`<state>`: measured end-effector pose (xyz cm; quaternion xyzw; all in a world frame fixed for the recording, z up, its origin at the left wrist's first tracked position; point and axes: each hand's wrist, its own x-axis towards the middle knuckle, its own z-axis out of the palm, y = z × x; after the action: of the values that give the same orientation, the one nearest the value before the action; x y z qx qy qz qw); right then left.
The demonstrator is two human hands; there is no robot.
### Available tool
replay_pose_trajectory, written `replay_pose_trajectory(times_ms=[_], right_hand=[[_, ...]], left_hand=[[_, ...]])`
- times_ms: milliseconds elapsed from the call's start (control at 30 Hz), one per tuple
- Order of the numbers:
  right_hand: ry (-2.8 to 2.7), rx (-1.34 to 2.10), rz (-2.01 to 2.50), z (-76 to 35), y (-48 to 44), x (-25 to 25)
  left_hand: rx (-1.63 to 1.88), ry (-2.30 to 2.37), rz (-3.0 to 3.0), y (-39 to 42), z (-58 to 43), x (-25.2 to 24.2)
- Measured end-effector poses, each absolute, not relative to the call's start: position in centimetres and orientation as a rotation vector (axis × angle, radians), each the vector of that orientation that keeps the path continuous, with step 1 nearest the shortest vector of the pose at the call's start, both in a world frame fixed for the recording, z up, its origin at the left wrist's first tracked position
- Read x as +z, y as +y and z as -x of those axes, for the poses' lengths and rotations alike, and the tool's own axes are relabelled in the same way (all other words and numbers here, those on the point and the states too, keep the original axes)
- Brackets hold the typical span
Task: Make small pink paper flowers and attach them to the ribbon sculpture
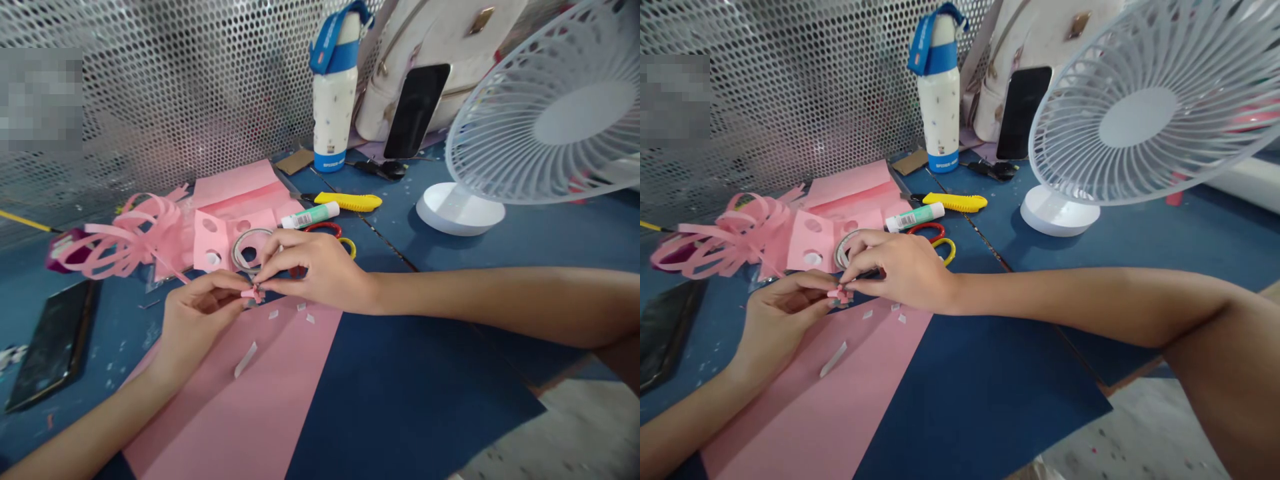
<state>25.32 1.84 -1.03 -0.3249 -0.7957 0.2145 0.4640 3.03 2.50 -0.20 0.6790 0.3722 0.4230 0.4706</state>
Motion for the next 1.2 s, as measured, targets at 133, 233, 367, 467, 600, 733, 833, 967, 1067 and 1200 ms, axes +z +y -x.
replay_pose_trajectory(times_ms=[133,233,367,467,600,733,833,967,1067,1200], right_hand=[[-1.926,0.579,0.820,-25.2,1.8,-1.1],[-1.910,0.609,0.825,-25.0,1.7,-1.1],[-1.855,0.635,0.855,-24.6,1.4,-1.1],[-1.818,0.651,0.860,-24.3,1.2,-1.1],[-1.774,0.681,0.822,-24.1,1.1,-1.2],[-1.737,0.725,0.768,-24.2,1.2,-1.3],[-1.715,0.762,0.726,-24.3,1.4,-1.3],[-1.709,0.764,0.710,-24.3,1.6,-1.2],[-1.725,0.737,0.716,-24.4,1.7,-1.2],[-1.782,0.647,0.739,-24.6,1.7,-1.2]], left_hand=[[1.011,0.910,-1.660,2.5,-2.9,-0.3],[1.003,0.926,-1.648,2.6,-2.7,-0.4],[1.005,0.968,-1.612,2.6,-2.5,-0.5],[1.017,0.982,-1.581,2.6,-2.5,-0.6],[1.032,0.959,-1.565,2.7,-2.7,-0.7],[1.032,0.936,-1.545,2.8,-2.7,-0.7],[1.025,0.913,-1.504,2.8,-2.8,-0.6],[1.025,0.899,-1.461,2.9,-2.8,-0.6],[1.030,0.918,-1.455,3.0,-2.8,-0.6],[1.028,0.905,-1.444,3.0,-2.8,-0.6]])
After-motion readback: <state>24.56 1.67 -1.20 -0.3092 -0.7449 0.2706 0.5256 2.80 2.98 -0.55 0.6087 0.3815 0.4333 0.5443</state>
